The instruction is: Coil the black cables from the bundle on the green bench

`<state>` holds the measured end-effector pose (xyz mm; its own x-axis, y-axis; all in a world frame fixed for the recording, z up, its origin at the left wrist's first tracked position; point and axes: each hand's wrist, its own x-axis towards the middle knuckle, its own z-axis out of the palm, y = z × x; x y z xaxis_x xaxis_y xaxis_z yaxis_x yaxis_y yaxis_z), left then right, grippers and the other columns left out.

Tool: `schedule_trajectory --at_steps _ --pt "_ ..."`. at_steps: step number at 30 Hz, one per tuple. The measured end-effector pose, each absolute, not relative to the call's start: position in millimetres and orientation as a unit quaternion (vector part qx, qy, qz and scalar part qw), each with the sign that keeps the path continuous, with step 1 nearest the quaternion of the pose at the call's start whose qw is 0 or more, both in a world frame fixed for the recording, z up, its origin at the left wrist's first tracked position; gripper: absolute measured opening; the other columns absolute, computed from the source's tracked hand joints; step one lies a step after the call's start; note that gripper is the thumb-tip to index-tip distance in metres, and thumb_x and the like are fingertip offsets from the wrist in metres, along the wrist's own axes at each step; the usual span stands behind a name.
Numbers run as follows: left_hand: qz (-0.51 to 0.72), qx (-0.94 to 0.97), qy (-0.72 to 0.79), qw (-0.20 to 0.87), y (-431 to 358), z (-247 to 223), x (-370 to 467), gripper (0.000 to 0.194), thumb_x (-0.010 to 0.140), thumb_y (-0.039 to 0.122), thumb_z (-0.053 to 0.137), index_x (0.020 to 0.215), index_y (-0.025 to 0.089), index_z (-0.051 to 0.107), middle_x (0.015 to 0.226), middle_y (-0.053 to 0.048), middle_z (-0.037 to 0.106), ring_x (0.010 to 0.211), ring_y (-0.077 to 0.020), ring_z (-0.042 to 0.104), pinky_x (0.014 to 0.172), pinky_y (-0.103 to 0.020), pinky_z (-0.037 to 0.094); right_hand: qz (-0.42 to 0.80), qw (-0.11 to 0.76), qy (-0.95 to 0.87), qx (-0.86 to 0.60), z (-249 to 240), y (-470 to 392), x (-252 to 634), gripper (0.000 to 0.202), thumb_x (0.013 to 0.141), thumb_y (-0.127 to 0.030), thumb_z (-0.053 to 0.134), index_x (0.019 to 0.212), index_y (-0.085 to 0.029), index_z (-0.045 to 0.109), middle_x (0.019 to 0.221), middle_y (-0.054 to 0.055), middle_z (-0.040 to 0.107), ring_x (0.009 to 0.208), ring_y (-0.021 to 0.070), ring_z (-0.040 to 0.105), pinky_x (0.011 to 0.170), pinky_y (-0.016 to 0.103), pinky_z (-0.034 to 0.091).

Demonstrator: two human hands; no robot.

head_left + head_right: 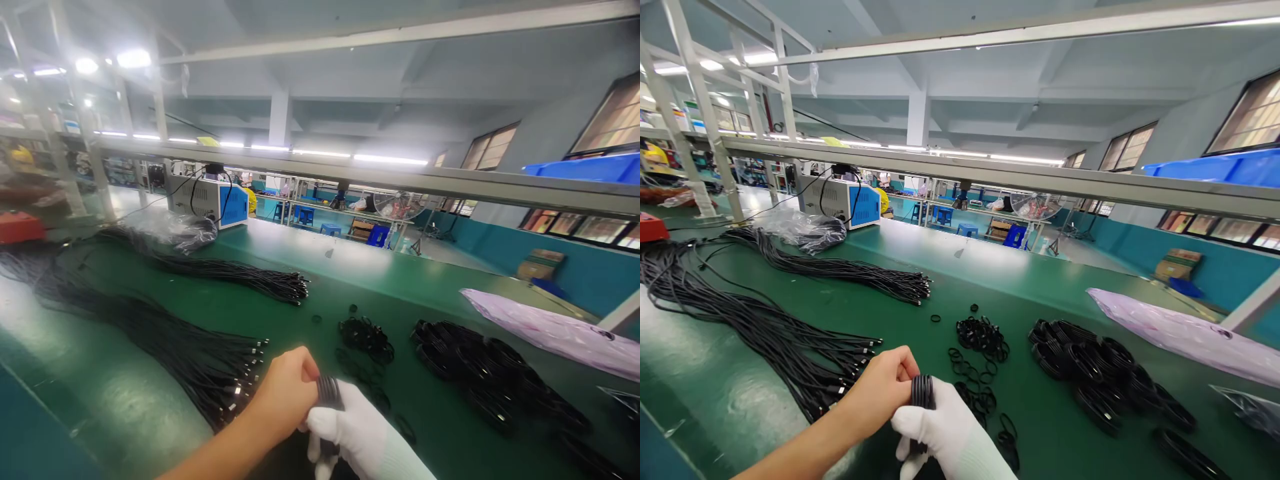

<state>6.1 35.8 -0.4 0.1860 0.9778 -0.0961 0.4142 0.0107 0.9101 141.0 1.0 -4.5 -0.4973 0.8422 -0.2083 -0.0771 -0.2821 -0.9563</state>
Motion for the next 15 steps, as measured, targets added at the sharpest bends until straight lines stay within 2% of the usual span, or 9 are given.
schedule_trajectory --at_steps 2,5,7,11,13,15 --pt "0.312 0.637 0.555 0.435 35.7 -1.5 4.6 0.006 0.066 0.017 0.055 0.069 0.019 0.051 0.056 0.004 0.055 0.048 -0.0118 0.052 0.043 -0.021 0.033 0.727 0.340 -0.474 -0.362 -5.9 1.3 142.4 0.029 0.073 -0.032 0.069 0.089 -0.010 0.059 0.075 0.003 0.058 0.059 0.0134 0.060 0.047 0.022 0.051" --pt "0.315 0.668 0.547 0.395 27.8 -0.3 -1.9 0.006 0.069 0.017 0.054 0.073 0.021 0.053 0.059 0.005 0.056 0.055 -0.0128 0.050 0.051 -0.022 0.034 0.764 0.369 -0.424 -0.317 -10.9 1.8 145.1 0.034 0.077 -0.035 0.069 0.098 -0.011 0.060 0.086 0.007 0.060 0.075 0.0172 0.063 0.060 0.028 0.055" --pt "0.310 0.699 0.526 0.372 17.2 1.3 -6.9 0.007 0.070 0.018 0.055 0.077 0.021 0.054 0.064 0.005 0.056 0.060 -0.0135 0.050 0.056 -0.023 0.034 0.776 0.389 -0.400 -0.294 -15.4 2.5 146.0 0.033 0.080 -0.037 0.067 0.099 -0.011 0.059 0.084 0.007 0.060 0.076 0.0179 0.063 0.063 0.031 0.055" --pt "0.253 0.765 0.494 0.325 -2.3 3.7 -14.7 0.017 0.060 0.014 0.064 0.073 0.019 0.055 0.083 0.000 0.058 0.078 -0.0182 0.051 0.067 -0.026 0.036 0.781 0.433 -0.371 -0.255 -21.6 2.7 144.4 0.023 0.081 -0.032 0.066 0.090 -0.012 0.060 0.078 0.003 0.058 0.072 0.0136 0.059 0.062 0.024 0.050" --pt "0.248 0.769 0.478 0.344 -3.1 4.7 -19.2 0.015 0.061 0.013 0.064 0.074 0.018 0.056 0.084 0.000 0.058 0.080 -0.0186 0.051 0.068 -0.026 0.037 0.783 0.429 -0.371 -0.256 -21.9 1.6 144.1 0.025 0.081 -0.033 0.066 0.091 -0.011 0.059 0.080 0.004 0.058 0.074 0.0148 0.061 0.059 0.023 0.049" --pt "0.271 0.745 0.463 0.398 2.7 5.8 -23.6 0.011 0.069 0.015 0.059 0.079 0.019 0.058 0.078 0.001 0.059 0.074 -0.0160 0.053 0.065 -0.024 0.038 0.789 0.406 -0.377 -0.267 -20.2 0.2 144.8 0.030 0.079 -0.034 0.067 0.097 -0.012 0.057 0.085 0.006 0.060 0.075 0.0172 0.063 0.059 0.026 0.052"
